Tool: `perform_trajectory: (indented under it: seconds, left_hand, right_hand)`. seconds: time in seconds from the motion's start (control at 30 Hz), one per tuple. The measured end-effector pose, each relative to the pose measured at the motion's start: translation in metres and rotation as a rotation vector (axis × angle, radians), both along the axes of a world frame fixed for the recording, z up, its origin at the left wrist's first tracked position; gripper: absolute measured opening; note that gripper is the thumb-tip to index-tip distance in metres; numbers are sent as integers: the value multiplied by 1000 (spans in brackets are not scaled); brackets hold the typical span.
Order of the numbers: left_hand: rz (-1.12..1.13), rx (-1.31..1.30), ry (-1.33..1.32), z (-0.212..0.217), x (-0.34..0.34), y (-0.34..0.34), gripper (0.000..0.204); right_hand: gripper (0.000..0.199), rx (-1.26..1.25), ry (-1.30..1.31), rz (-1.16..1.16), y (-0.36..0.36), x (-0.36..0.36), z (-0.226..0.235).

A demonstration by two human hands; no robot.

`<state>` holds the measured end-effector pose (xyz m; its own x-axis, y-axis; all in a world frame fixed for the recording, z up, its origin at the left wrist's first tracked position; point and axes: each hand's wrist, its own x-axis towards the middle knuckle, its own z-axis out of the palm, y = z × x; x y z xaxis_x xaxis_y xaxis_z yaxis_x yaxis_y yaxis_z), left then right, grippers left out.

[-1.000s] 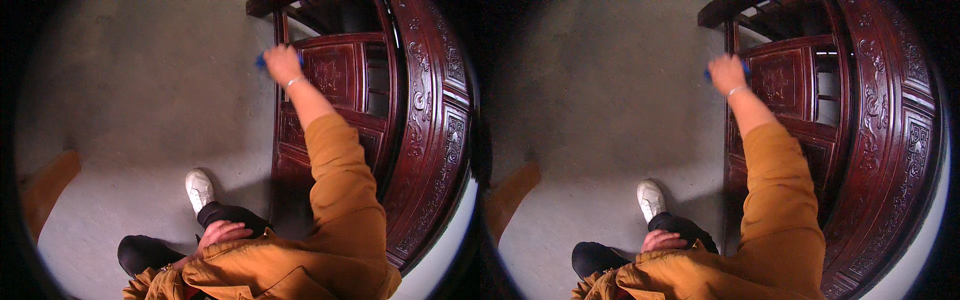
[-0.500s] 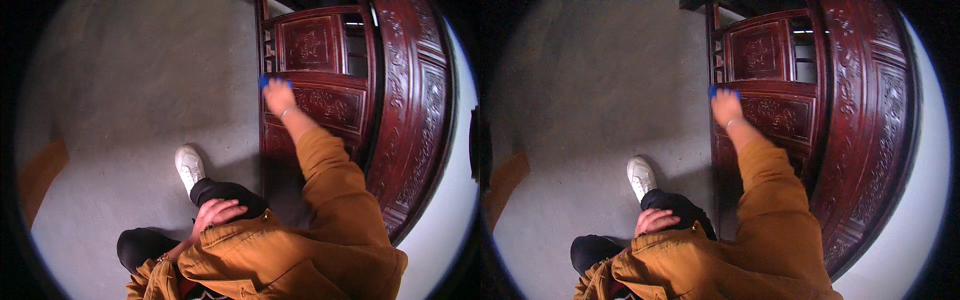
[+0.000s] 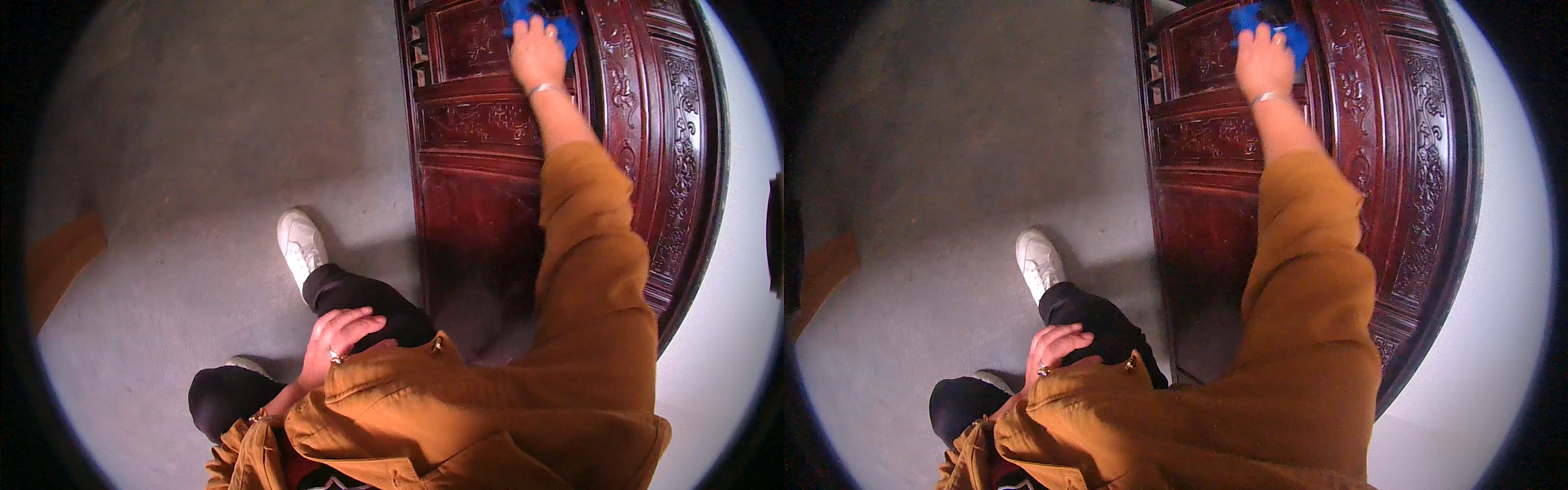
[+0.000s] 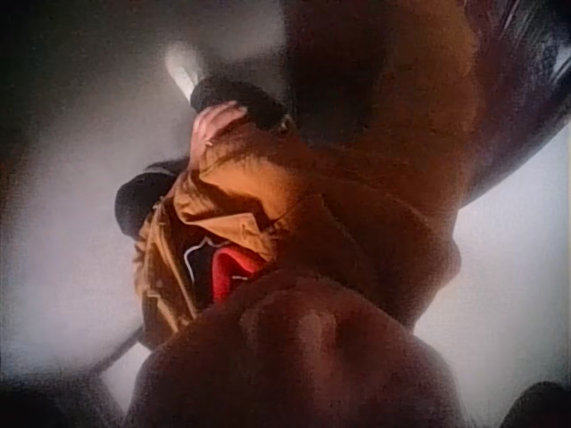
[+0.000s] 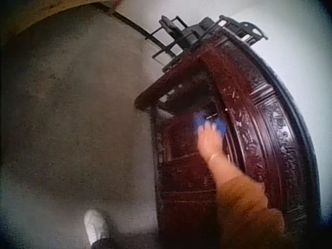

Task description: The person wipes a dark wooden cabinet with a blue cloth, then moves to wipe a dark leather chair. The person uses the cloth to clean the surfaces of both items.

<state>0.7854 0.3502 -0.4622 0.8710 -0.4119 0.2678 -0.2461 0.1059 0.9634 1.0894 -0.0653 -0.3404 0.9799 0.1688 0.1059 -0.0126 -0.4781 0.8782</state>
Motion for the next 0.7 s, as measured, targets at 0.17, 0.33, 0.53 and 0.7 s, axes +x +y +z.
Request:
perform_trajectory:
  seconds: [0.17, 0.33, 0.53, 0.7]
  left_hand:
    - [-48, 31, -119, -1, 13, 8, 46]
    - [-22, 47, -109, -2, 19, 11, 44]
    - [-6, 41, -81, -2, 20, 9, 43]
    - [28, 59, -121, 3, 21, 20, 51]
  right_hand:
    - [17, 37, 511, -187, 21, -78, -82]
    - [12, 211, 461, 140, 22, -49, -101]
    - [17, 108, 595, -176, -2, -23, -60]
    - [21, 35, 380, -100, -1, -30, -34]
